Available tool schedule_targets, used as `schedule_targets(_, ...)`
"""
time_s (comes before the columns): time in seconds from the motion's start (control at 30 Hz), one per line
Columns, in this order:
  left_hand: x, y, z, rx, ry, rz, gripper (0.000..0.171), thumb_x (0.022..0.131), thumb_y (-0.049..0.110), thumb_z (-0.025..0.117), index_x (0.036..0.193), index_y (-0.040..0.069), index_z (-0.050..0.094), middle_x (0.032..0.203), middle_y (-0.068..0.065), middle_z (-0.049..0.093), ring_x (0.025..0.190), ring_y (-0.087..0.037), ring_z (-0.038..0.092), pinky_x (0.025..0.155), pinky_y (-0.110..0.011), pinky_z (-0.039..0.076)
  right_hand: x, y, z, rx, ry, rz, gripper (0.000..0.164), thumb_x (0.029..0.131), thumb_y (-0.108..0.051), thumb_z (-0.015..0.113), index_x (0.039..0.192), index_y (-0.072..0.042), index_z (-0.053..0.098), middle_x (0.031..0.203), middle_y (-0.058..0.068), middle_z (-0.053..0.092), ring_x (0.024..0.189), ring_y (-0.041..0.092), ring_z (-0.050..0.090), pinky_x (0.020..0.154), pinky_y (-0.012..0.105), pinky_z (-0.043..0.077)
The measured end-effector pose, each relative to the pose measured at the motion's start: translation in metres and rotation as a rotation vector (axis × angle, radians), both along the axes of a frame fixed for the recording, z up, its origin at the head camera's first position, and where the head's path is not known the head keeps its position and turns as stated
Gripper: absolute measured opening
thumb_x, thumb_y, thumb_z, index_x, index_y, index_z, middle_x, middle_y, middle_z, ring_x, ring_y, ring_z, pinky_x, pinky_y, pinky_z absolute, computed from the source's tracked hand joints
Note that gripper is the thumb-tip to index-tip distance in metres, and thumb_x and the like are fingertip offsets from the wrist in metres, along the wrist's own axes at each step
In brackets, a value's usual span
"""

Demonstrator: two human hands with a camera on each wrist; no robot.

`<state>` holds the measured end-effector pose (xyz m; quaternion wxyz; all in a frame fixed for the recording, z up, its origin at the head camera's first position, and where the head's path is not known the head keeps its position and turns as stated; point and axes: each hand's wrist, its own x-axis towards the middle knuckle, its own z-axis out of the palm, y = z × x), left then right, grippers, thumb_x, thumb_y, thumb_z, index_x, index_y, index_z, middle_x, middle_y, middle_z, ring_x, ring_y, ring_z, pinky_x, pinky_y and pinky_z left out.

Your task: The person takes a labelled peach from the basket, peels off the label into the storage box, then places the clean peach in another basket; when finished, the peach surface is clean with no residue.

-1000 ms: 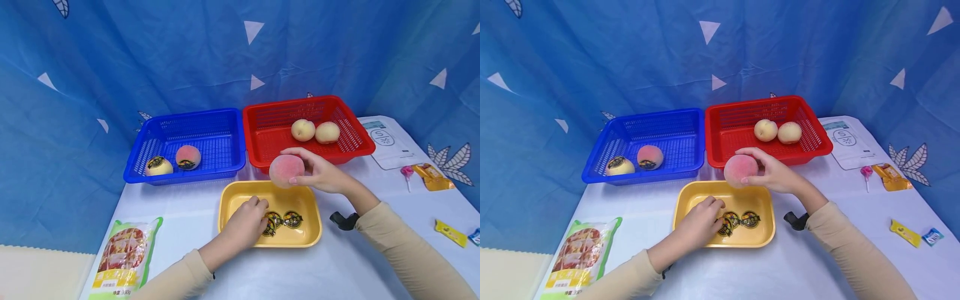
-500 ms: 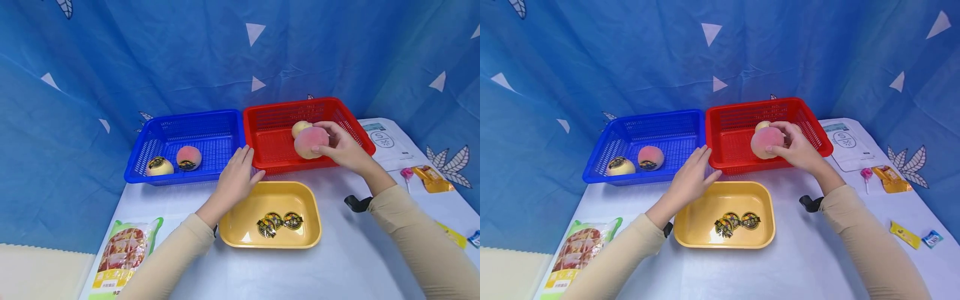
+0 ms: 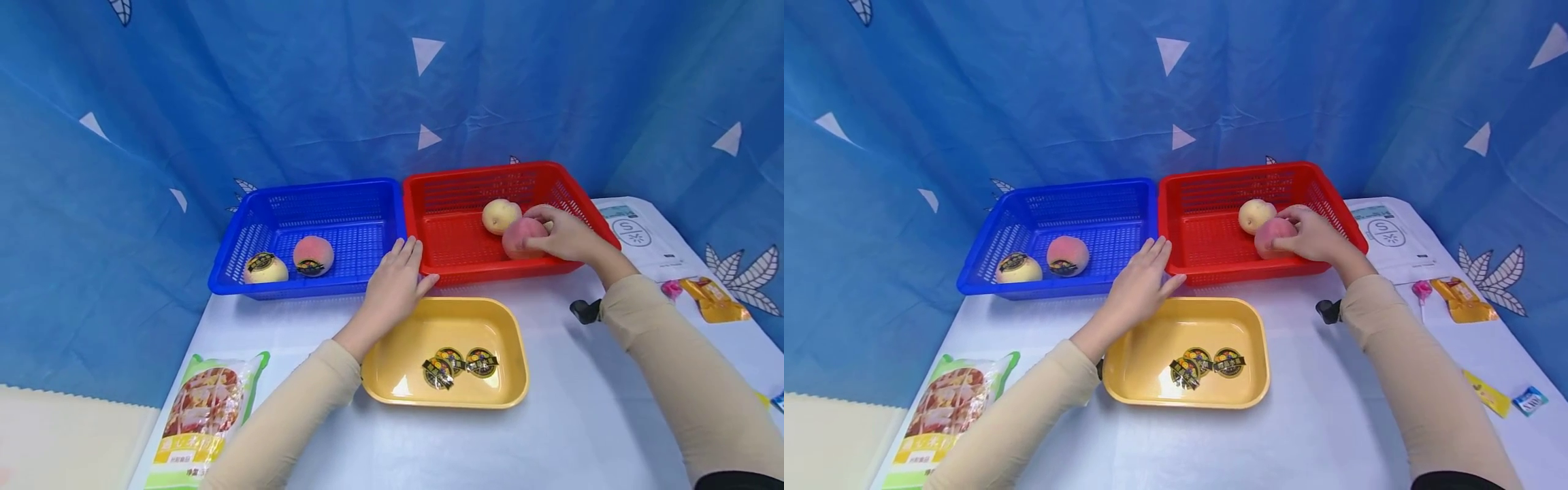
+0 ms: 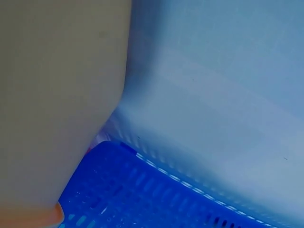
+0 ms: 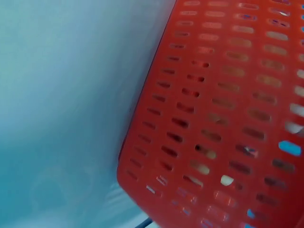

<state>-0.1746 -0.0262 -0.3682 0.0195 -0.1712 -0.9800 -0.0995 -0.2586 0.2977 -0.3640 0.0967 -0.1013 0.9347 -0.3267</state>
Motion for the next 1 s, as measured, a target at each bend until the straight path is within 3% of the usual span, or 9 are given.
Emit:
schedule_targets(0.3, -0.001, 0.002, 0.001, 0.025, -0.004, 0.002, 0.073, 0.100, 0.050, 0.050, 0.155, 0.005, 0.032, 0.163, -0.011, 0.030, 0.153, -0.029, 0.023, 0.124, -0.042, 0.024, -0.007, -0.008, 0.004, 0.113, -0.150, -0.001, 0.075, 0.082, -0.027, 0.079, 0.144, -0.007, 0.042, 0.139, 0.026, 0.045, 0.126, 0.046, 0.041, 0.095, 0.056, 0.054)
schedule_targets(0.4, 0.000, 0.000, 0.001, 0.055, -0.008, 0.003, 0.073, 0.100, 0.049, 0.051, 0.155, 0.006, 0.032, 0.163, -0.010, 0.030, 0.153, -0.028, 0.023, 0.124, -0.041, 0.023, -0.008, -0.011, 0.008, 0.180, -0.120, 0.007, 0.077, 0.082, -0.027, 0.079, 0.145, -0.004, 0.041, 0.139, 0.027, 0.043, 0.125, 0.047, 0.041, 0.095, 0.058, 0.053)
schedule_targets(0.57, 0.007, -0.012, 0.009, 0.138, 0.001, 0.028, 0.073, 0.099, 0.048, 0.053, 0.156, 0.009, 0.030, 0.164, -0.006, 0.028, 0.154, -0.025, 0.019, 0.125, -0.043, 0.021, -0.006, -0.029, 0.022, 0.239, 0.030, 0.019, 0.074, 0.085, -0.036, 0.075, 0.145, -0.005, 0.044, 0.140, 0.026, 0.042, 0.127, 0.048, 0.037, 0.097, 0.063, 0.048)
schedule_targets(0.77, 0.024, -0.054, 0.024, 0.193, 0.016, 0.132, 0.079, 0.096, 0.052, 0.057, 0.158, 0.012, 0.028, 0.166, -0.006, 0.023, 0.156, -0.026, 0.014, 0.124, -0.047, 0.021, 0.001, -0.075, 0.042, 0.105, 0.126, 0.120, 0.063, 0.091, -0.039, 0.069, 0.144, -0.014, 0.047, 0.143, 0.015, 0.046, 0.125, 0.037, 0.046, 0.100, 0.059, 0.048)
schedule_targets(1.0, 0.032, -0.127, 0.030, 0.256, -0.003, 0.349, 0.103, 0.086, 0.059, 0.069, 0.159, 0.007, 0.017, 0.167, -0.013, 0.015, 0.156, -0.034, 0.005, 0.122, -0.062, 0.012, -0.002, -0.149, 0.055, 0.054, 0.178, 0.323, 0.056, 0.094, -0.035, 0.068, 0.143, -0.015, 0.049, 0.137, 0.010, 0.051, 0.129, 0.030, 0.049, 0.107, 0.050, 0.046)
